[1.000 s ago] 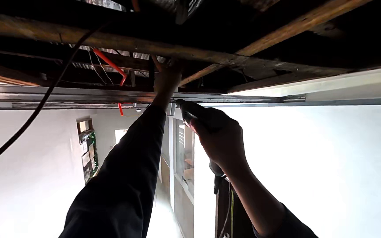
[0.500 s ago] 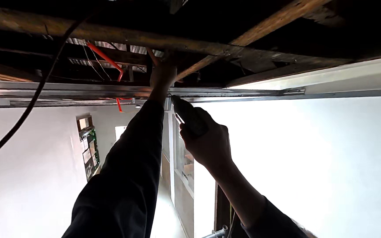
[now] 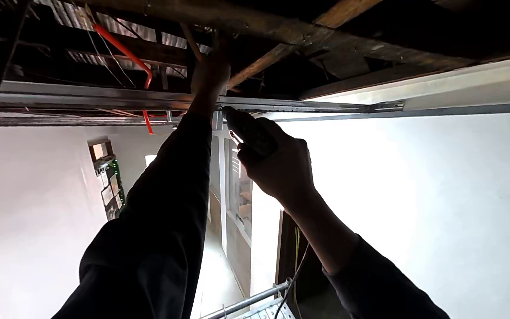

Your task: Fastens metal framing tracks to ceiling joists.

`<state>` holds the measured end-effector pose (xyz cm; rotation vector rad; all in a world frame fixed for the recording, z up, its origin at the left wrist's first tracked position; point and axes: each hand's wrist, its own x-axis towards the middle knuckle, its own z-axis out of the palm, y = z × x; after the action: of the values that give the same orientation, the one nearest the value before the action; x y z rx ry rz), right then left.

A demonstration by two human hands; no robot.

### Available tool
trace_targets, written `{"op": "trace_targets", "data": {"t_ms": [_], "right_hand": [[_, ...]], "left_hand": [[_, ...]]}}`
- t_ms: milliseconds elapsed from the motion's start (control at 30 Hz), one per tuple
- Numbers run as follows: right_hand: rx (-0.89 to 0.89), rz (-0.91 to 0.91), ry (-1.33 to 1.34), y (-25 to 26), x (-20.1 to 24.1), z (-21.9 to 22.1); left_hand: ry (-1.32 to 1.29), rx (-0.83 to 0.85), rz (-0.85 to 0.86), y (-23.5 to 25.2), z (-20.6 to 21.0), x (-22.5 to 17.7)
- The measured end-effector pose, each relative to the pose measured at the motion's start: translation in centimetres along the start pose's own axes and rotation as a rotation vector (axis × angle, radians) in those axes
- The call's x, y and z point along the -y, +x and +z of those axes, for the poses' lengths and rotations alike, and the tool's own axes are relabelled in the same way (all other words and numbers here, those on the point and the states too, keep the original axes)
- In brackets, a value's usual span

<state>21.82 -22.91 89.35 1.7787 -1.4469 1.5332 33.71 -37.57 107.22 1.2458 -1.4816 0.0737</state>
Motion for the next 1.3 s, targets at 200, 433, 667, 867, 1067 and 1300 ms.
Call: {"op": "trace_targets", "data": {"t_ms": [200,433,667,867,1067,1300], "right_hand": [[0.082,-0.025,-0.129,0.3,0.9,-0.9],[0.143,-0.055,-0.184,1.4,0.9,-2.2],[0.133,-0.120,-0.208,1.7,0.8,-2.8],[0.166,-0.142,-0.305,1.6,1.4,-2.9],[0.169,-0.129,-0.241,2.3,1.2,-3.2],[0.121,-0.051,-0.088,3.0,0.3,-3.3]], "left_hand": [[-0.055,-0.012,0.004,0.3,0.1,0.2],[0.055,0.023,0.054,-0.3,-0.5,-0.2],[-0.004,0.008,0.006,1.2,0.5,0.6],[-0.069,0.012,-0.013,1.7,0.6,1.1],[-0.110,0.005,-0.001,1.9,0.6,1.1],[-0.096,0.017,0.021,1.3,0.3,1.0]]}}
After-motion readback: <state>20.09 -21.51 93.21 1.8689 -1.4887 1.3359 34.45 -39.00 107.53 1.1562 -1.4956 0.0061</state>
